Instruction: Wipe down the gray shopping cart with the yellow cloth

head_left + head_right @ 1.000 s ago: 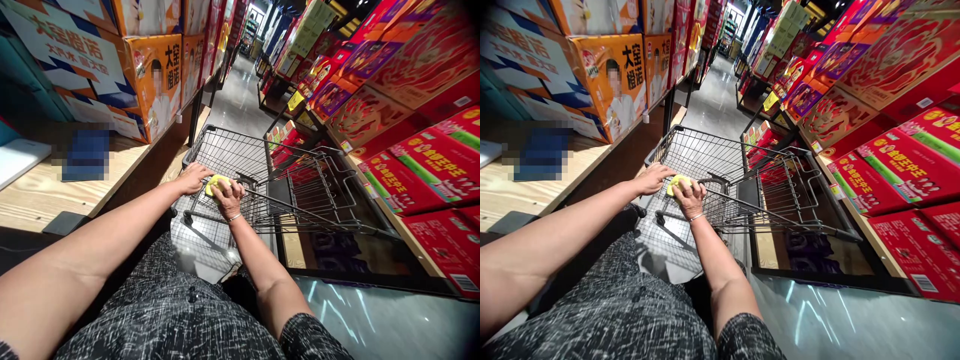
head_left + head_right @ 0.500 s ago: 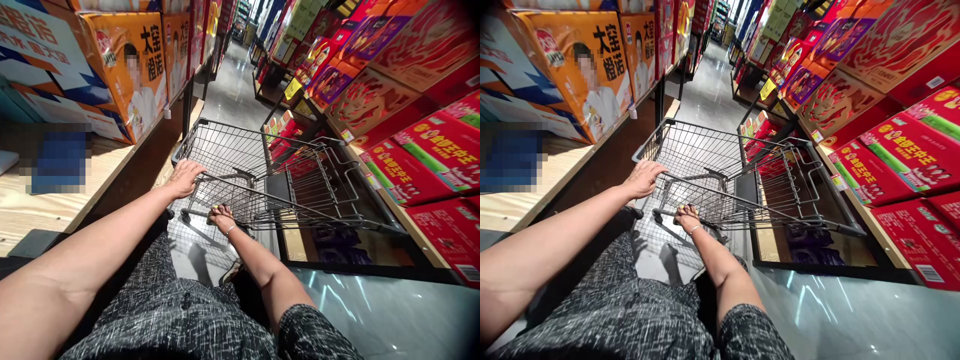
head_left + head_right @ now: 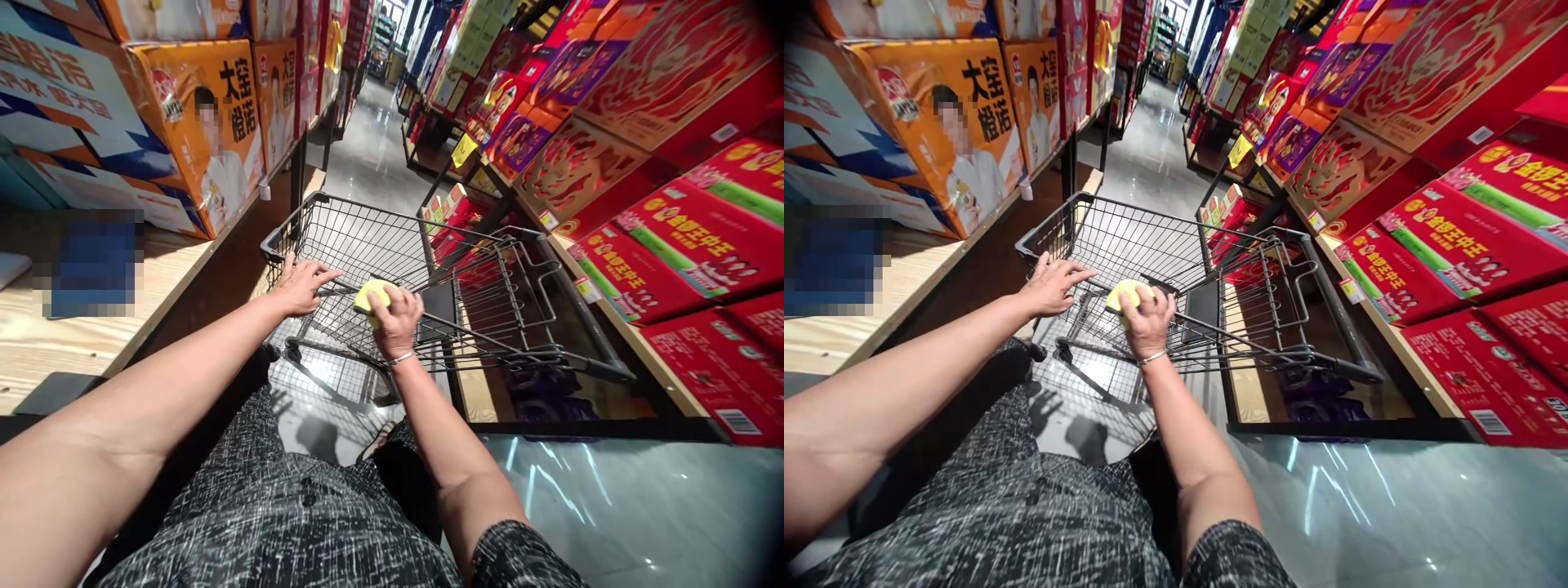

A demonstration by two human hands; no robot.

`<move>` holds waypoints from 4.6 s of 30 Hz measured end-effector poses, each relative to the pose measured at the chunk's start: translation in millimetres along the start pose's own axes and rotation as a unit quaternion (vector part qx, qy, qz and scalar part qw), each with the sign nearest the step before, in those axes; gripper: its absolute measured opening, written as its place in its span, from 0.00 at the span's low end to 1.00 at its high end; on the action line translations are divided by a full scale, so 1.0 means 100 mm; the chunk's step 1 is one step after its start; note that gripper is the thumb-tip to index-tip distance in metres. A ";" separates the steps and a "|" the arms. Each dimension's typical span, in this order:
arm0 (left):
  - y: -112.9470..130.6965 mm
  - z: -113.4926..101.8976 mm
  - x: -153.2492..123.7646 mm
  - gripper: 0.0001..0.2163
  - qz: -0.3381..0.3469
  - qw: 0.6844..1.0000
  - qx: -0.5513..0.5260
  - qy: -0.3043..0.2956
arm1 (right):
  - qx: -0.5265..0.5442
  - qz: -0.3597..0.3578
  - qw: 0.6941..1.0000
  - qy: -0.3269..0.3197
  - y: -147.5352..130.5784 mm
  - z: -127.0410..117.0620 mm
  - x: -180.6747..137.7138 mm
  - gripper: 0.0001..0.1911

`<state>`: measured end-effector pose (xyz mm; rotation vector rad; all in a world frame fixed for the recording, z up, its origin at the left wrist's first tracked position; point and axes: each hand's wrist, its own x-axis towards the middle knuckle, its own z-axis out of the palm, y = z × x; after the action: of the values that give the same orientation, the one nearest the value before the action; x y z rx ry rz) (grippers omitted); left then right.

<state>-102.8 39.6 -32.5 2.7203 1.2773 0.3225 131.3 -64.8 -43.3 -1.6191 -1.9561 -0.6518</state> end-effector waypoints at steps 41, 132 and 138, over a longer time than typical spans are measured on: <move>0.20 0.02 0.28 0.20 0.078 0.987 -0.137 -0.031 | 0.029 -0.062 0.969 -0.236 -0.29 1.06 -1.25 0.05; 1.65 0.16 0.64 0.17 0.110 0.979 -0.174 0.001 | -0.172 0.210 0.962 0.036 1.72 -2.22 -0.82 0.19; 1.63 0.23 0.51 0.16 0.124 0.973 -0.189 0.046 | 0.007 0.115 0.974 -0.197 1.53 -2.15 -0.39 0.18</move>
<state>56.2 -25.1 -15.8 2.5511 0.7900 0.6499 306.1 -207.7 98.2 -2.0486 -1.9821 -0.2355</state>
